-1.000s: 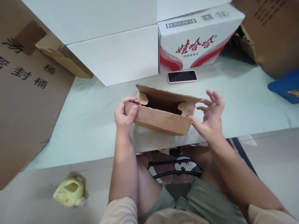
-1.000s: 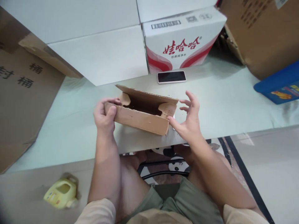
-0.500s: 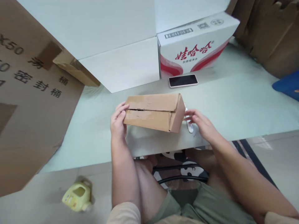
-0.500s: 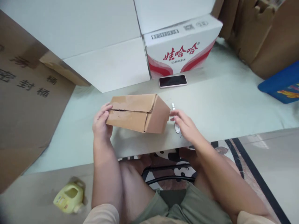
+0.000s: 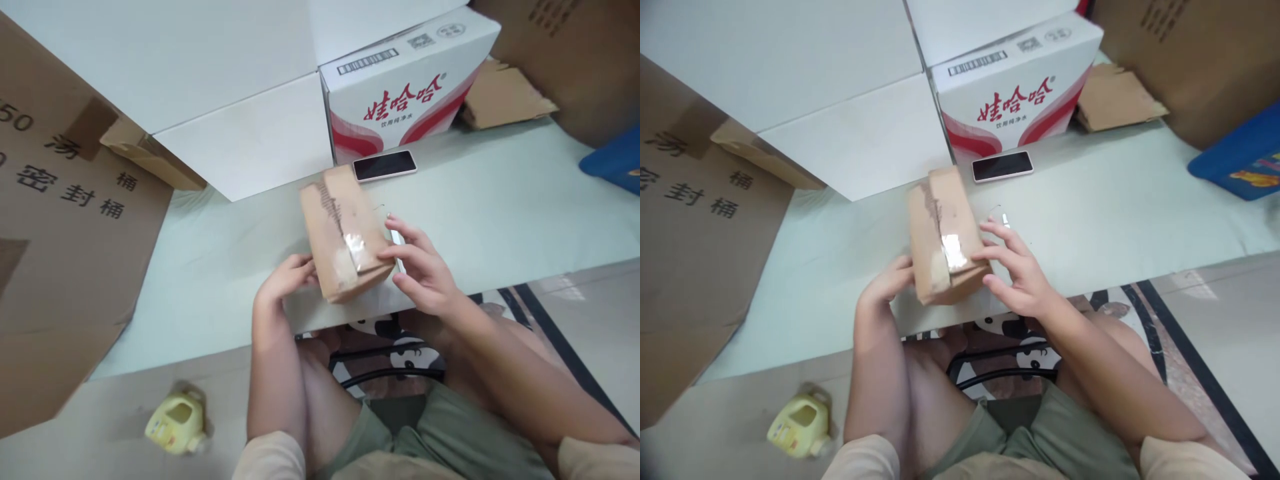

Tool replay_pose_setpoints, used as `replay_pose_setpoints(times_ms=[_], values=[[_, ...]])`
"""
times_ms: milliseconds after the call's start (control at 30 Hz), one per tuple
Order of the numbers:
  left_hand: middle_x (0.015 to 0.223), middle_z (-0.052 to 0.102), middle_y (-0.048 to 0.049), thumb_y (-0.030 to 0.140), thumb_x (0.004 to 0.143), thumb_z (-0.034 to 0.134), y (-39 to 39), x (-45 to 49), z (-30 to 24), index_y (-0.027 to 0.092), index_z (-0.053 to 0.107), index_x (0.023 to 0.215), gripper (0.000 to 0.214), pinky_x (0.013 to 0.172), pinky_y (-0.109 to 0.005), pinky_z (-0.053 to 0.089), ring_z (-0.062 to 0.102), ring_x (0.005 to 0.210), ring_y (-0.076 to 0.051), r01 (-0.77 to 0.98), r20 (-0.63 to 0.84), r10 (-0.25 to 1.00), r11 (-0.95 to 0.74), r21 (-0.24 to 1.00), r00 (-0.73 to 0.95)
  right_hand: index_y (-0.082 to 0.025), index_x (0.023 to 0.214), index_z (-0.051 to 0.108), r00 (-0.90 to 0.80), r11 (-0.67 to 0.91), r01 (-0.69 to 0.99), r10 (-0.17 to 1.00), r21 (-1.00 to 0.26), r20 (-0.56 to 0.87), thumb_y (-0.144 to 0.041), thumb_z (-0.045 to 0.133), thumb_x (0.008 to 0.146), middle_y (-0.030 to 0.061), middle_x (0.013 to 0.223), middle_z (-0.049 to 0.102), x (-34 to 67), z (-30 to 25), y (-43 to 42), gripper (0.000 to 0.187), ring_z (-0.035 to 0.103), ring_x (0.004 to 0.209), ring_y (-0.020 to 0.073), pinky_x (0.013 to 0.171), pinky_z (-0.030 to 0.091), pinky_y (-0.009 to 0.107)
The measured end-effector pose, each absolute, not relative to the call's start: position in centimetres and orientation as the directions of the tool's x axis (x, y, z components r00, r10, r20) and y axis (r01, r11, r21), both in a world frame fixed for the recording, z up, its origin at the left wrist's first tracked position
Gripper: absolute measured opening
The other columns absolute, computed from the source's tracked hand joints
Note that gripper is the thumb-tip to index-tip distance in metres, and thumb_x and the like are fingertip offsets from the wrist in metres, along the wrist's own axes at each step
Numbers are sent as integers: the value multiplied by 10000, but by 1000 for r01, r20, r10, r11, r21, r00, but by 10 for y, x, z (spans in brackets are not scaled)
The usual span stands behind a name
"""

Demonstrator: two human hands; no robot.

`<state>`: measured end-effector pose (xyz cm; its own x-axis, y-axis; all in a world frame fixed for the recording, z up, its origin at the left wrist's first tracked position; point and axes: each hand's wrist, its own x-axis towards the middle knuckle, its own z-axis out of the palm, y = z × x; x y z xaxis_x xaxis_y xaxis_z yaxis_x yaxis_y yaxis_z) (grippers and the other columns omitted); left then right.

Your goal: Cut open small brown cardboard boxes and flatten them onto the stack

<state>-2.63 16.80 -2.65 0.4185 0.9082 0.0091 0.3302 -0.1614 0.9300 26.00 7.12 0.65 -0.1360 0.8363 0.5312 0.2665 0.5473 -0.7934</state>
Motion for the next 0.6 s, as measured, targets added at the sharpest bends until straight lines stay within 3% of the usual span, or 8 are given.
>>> replay_pose_setpoints(times_ms=[67, 100, 200, 300, 400, 500, 533, 600], values=[[1098, 783, -108, 660, 890, 655, 176, -24, -26, 279, 727, 1227, 514, 654, -309, 620, 765, 925, -238, 280, 93, 951, -179, 943, 295, -266, 1111, 736, -174, 511, 286, 860, -810, 480, -391, 611, 971, 112, 1523, 553, 261, 6, 72, 225, 517, 1454, 299, 1187, 465, 507], [1307, 717, -115, 676, 908, 619, 180, -22, -25, 321, 645, 1352, 569, 771, -333, 636, 724, 1142, -256, 243, 145, 962, -201, 949, 230, -259, 1106, 736, -204, 500, 289, 866, -817, 457, -412, 603, 975, 119, 1503, 570, 261, 6, 72, 241, 554, 1414, 291, 1156, 495, 490], [1616, 457, -86, 726, 891, 600, 185, -13, -21, 379, 578, 1408, 623, 1118, -465, 521, 422, 1525, -303, 207, 395, 895, -435, 876, 207, -251, 1134, 707, -157, 453, 310, 891, -836, 425, -479, 543, 990, 126, 1386, 647, 263, 5, 75, 316, 626, 1303, 270, 1056, 554, 452], [1613, 429, -97, 697, 908, 600, 183, -3, -19, 321, 690, 1256, 520, 1249, -549, 357, 358, 1554, -330, 271, 468, 817, -560, 783, 336, -219, 1159, 652, 202, 123, 548, 940, -828, 274, -462, 539, 955, 129, 1146, 711, 267, -2, 81, 337, 700, 1017, 272, 858, 589, 445], [1575, 446, -122, 673, 951, 543, 180, 5, -20, 291, 689, 1248, 506, 1260, -566, 328, 389, 1528, -324, 316, 489, 810, -579, 751, 323, -171, 1326, 580, 347, -278, 762, 938, -584, 6, -465, 632, 864, 165, 1107, 720, 271, -10, 89, 550, 679, 843, 298, 726, 550, 449], [1545, 461, -118, 667, 963, 525, 180, 9, -22, 293, 680, 1244, 493, 1259, -565, 328, 412, 1509, -318, 315, 521, 799, -598, 737, 300, -154, 1456, 522, 233, -300, 873, 949, -385, -210, -427, 593, 887, 204, 1089, 737, 274, -15, 93, 635, 676, 803, 324, 678, 513, 436], [1541, 463, -117, 671, 965, 514, 180, 9, -23, 293, 678, 1242, 496, 1257, -565, 329, 413, 1507, -318, 317, 526, 797, -602, 733, 296, -160, 1467, 523, 208, -287, 874, 950, -391, -232, -393, 573, 893, 180, 999, 749, 276, -15, 94, 621, 669, 765, 314, 672, 504, 430], [1539, 460, -119, 684, 967, 490, 180, 10, -24, 290, 670, 1242, 513, 1254, -566, 331, 405, 1510, -321, 331, 523, 800, -599, 729, 294, -190, 1403, 590, 179, -263, 790, 963, -553, -202, -334, 547, 881, 89, 772, 714, 280, -14, 95, 543, 644, 673, 272, 659, 499, 408]])
